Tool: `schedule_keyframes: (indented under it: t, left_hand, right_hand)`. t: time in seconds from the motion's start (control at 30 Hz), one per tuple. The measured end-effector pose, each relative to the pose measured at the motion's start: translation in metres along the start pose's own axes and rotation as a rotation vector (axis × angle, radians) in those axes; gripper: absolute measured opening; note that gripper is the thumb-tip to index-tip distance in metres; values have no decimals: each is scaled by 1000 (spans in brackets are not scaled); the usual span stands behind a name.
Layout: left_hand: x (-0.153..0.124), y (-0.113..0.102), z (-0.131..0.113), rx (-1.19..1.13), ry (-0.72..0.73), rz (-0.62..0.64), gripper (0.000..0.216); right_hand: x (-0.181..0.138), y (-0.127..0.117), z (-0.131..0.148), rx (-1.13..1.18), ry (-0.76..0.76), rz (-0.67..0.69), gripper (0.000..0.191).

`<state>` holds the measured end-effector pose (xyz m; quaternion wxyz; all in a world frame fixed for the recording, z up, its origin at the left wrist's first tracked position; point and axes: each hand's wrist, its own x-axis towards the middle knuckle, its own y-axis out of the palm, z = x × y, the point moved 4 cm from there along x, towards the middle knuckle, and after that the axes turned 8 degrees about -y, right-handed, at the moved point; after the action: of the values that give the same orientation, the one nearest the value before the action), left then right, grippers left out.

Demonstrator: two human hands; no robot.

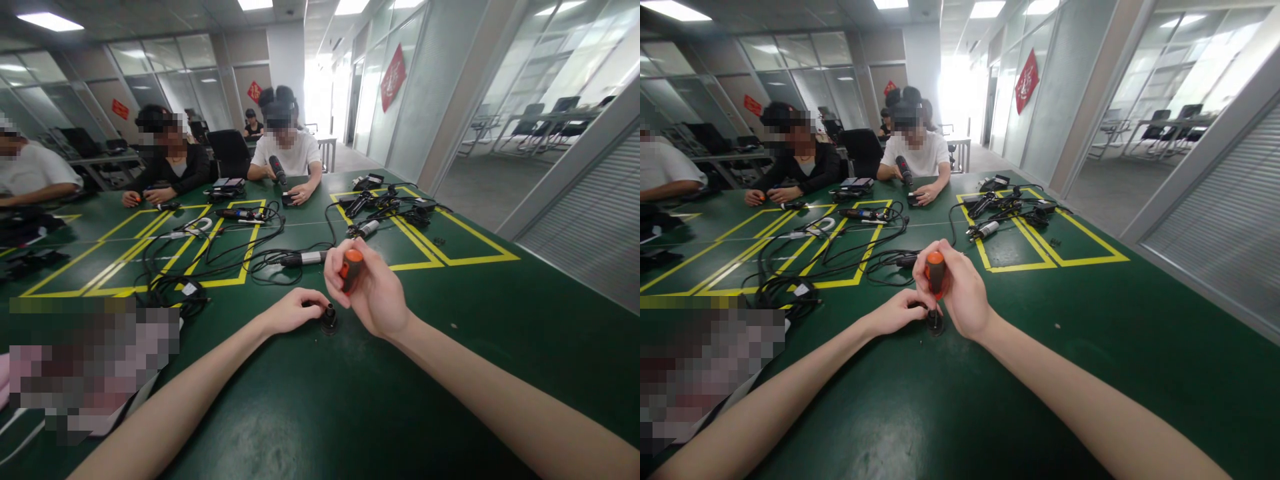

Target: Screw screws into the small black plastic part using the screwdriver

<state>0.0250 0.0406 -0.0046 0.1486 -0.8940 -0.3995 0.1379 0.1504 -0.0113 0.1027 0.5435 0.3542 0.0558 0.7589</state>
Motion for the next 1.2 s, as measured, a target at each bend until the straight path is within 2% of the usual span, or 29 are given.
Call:
schedule_keyframes:
  t: [0.1,0.33,0.5,0.6,0.83,1.03,1.2]
  left_hand:
    - [0,0,0,15,-7,3,31]
    - [1,0,1,14,-4,10,31]
    - [1,0,2,6,-14,-5,26]
    - [0,0,1,11,-15,5,29]
    - [1,0,2,-2,-22,-9,28]
    - [0,1,1,-10,0,-1,25]
    - [0,0,1,30,-29,-14,31]
  right_hand:
    - [0,0,-2,47,52,7,43]
    - [-3,3,1,78,1,46,28]
    - [-1,0,-1,-16,3,9,42]
    - [-2,0,-2,-8,-2,-1,45]
    - [-4,2,1,26,-27,30,25]
    - [1,0,5,3,-20,58,34]
    - [-1,1,5,18,6,49,32]
